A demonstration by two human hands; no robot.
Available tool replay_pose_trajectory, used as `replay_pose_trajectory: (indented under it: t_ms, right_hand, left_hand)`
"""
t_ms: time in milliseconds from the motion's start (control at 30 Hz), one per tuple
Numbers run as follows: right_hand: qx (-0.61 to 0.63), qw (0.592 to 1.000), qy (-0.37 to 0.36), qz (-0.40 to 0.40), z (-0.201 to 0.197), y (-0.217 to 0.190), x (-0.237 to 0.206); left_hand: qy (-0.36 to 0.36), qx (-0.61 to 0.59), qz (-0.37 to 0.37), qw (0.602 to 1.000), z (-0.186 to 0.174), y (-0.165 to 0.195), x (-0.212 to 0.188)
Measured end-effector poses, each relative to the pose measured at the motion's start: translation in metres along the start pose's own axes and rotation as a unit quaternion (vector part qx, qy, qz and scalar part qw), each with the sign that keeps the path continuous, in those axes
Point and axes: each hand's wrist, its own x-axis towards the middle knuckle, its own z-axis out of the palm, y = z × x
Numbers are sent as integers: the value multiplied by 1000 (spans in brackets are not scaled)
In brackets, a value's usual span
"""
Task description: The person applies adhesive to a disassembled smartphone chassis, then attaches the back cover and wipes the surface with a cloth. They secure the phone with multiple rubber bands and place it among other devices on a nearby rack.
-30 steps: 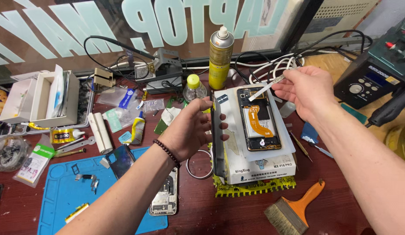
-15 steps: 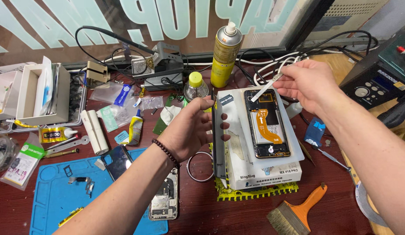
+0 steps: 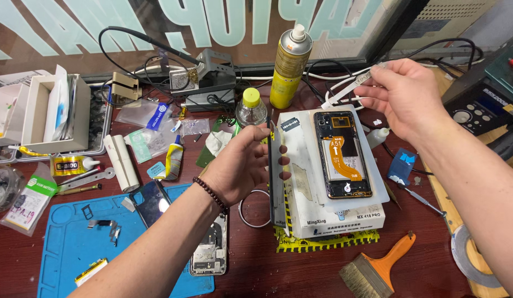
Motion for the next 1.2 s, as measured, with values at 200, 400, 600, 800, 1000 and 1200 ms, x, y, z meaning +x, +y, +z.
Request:
replay_pose_trajectory:
  t_ms: [200, 400, 600, 800, 1000, 1200]
  right_hand:
    - [224, 972, -44, 51, -24, -3, -3]
    - [499, 864, -23, 56, -111, -4, -6]
    - [-96, 973, 127, 166, -129, 62, -69]
    - [-146, 960, 81, 225, -104, 81, -104]
    - [-190, 953, 79, 221, -100, 103, -117]
    - [-214, 960, 83, 161, -80, 109, -128]
  left_hand:
    - [-31, -30, 2, 999, 0, 0, -2]
    - [-44, -121, 15, 992, 6, 8, -2]
    - [-59, -134, 9, 989, 16, 10, -4]
    - [-57, -115, 3, 992, 26, 11, -3]
    - [-67, -114, 2, 991, 43, 9, -7]
    - [-63, -157, 7, 986, 62, -2, -15]
